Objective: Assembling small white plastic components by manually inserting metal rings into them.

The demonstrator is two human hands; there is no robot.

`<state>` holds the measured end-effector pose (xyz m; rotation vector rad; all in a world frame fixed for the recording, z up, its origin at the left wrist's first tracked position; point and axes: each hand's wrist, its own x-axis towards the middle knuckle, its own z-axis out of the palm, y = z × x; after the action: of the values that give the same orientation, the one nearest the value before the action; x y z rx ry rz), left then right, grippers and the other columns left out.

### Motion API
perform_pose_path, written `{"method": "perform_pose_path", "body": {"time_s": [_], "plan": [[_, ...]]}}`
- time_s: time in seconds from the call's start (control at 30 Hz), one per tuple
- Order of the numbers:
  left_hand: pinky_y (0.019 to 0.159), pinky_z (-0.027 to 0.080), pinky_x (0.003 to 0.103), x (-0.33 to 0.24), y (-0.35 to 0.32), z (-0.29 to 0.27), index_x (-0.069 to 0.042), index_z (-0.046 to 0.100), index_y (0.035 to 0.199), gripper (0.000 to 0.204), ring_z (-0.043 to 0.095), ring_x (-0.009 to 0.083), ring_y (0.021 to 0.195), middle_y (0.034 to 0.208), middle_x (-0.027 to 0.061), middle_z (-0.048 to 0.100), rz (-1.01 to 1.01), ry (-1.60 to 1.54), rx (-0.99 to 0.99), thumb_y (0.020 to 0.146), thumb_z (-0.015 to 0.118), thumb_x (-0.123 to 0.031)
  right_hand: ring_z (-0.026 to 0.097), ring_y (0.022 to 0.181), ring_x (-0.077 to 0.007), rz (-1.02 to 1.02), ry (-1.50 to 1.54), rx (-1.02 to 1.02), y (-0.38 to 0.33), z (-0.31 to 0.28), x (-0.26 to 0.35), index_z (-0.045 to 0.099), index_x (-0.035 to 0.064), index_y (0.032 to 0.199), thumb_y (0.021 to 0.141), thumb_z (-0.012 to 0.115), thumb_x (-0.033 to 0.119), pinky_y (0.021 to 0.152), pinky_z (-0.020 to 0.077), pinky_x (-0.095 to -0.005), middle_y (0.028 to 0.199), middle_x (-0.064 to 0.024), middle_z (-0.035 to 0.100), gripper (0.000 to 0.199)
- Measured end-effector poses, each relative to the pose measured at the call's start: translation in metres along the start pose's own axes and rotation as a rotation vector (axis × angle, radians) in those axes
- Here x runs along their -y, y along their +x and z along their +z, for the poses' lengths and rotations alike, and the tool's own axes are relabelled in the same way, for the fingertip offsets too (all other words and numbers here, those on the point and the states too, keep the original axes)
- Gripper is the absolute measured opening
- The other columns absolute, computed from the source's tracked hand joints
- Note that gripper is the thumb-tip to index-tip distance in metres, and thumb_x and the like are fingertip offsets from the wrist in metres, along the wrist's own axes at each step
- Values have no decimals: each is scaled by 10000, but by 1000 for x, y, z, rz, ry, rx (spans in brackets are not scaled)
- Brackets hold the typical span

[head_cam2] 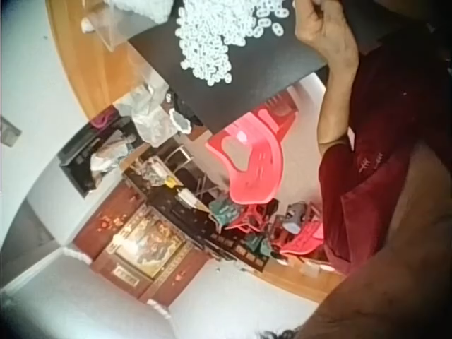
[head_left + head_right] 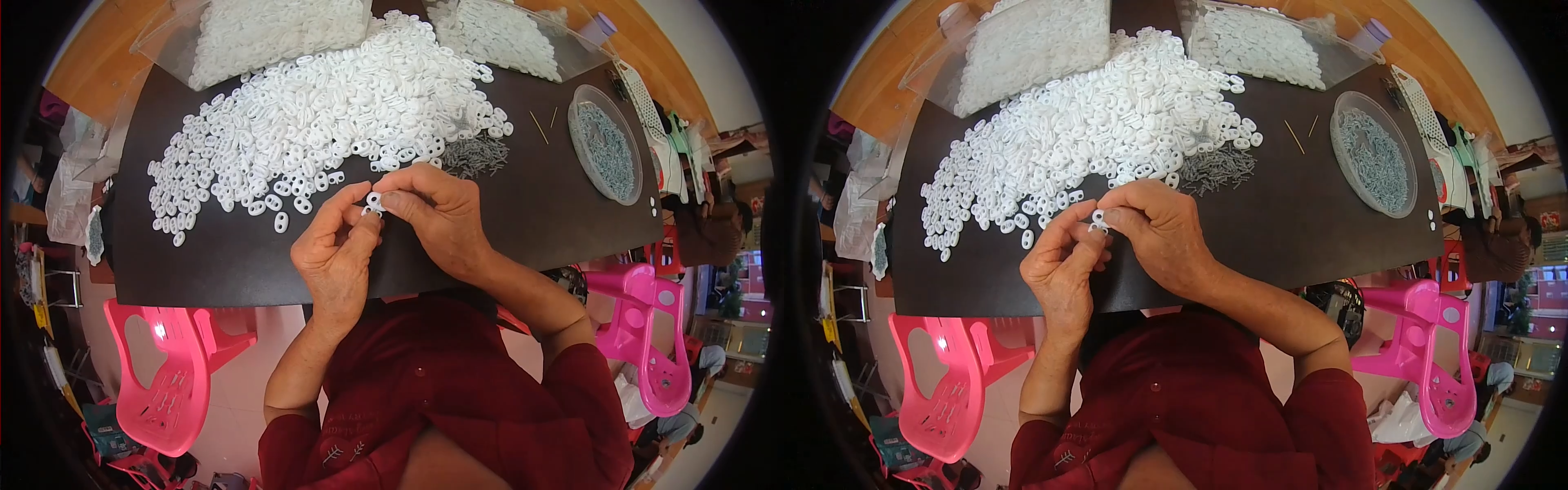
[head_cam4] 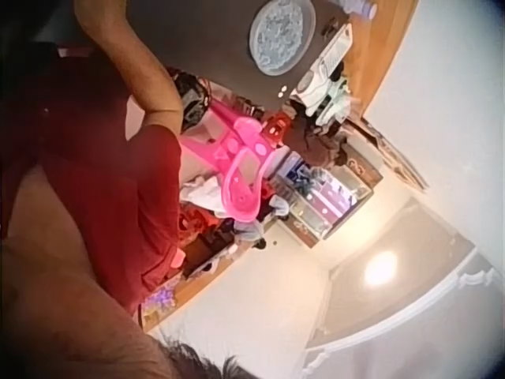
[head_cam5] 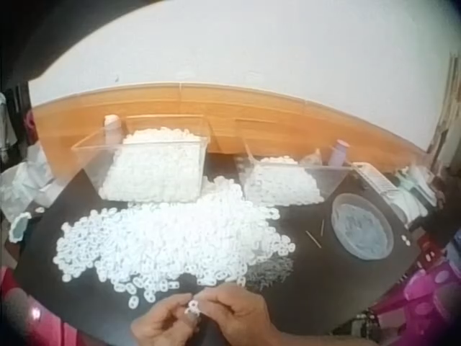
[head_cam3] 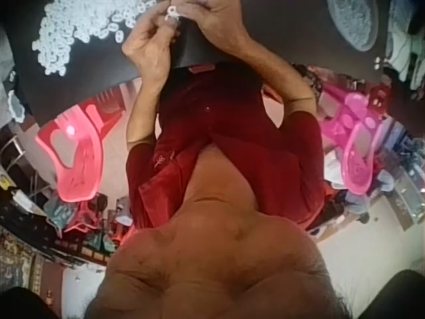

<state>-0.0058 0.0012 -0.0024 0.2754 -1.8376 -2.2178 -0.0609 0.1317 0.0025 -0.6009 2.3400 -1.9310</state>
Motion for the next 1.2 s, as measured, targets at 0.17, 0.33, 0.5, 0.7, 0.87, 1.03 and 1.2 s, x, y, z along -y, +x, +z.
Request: {"method": "perform_pose_path", "body": {"time_s": [0.17, 0.33, 0.5, 0.7, 0.87, 1.03, 1.2], "plan": [[573, 430, 167, 3, 2, -1, 22, 610, 1129, 278, 506, 39, 644, 747, -9, 556, 0, -31, 31, 853, 590, 47, 563, 783, -63, -44, -29, -7, -1, 0, -4, 665, -5, 928, 843, 623, 0, 695, 458, -221, 838, -24, 638, 94], [579, 461, 175, 7, 2, -1, 24, 608, 1131, 255, 541, 58, 660, 771, 10, 581, -7, -96, 51, 876, 605, 9, 576, 781, -77, 62, 69, 13, 0, 0, 0, 653, -5, 956, 839, 622, -12, 704, 465, -225, 856, -40, 645, 121], [578, 477, 189, 8, 1, 1, 33, 604, 1133, 250, 564, 78, 666, 815, 48, 621, 3, -133, 17, 887, 607, -12, 582, 775, -116, -78, -63, -1, -3, 0, 1, 649, 4, 986, 830, 613, -32, 704, 472, -250, 857, -61, 628, 164], [580, 487, 202, 10, 2, 2, 35, 609, 1124, 241, 568, 86, 656, 808, 56, 620, 6, -195, 42, 886, 604, -6, 567, 703, -239, -281, -141, -51, -2, 0, -6, 638, 26, 927, 783, 615, -10, 622, 452, -332, 734, -69, 597, 150], [578, 488, 206, 10, 0, 2, 41, 610, 1122, 240, 574, 90, 659, 807, 58, 627, 11, -196, 37, 885, 598, 6, 565, 701, -238, -117, 8, -62, -6, 4, -6, 632, 23, 930, 768, 627, -16, 629, 453, -333, 751, -76, 599, 167], [594, 490, 222, 7, 3, 0, 62, 612, 1106, 231, 581, 101, 659, 812, 76, 640, -26, -268, 41, 883, 598, 6, 545, 688, -240, -217, -94, 29, -6, 1, -2, 612, 37, 952, 725, 664, 3, 626, 443, -334, 789, -81, 595, 235], [652, 482, 228, 0, 2, 1, 69, 619, 1093, 229, 577, 103, 677, 826, 84, 649, -63, -333, -20, 885, 613, -28, 534, 696, -244, -402, -259, 5, -1, 2, 2, 610, 43, 959, 688, 675, 6, 623, 441, -337, 765, -73, 586, 281]]}}
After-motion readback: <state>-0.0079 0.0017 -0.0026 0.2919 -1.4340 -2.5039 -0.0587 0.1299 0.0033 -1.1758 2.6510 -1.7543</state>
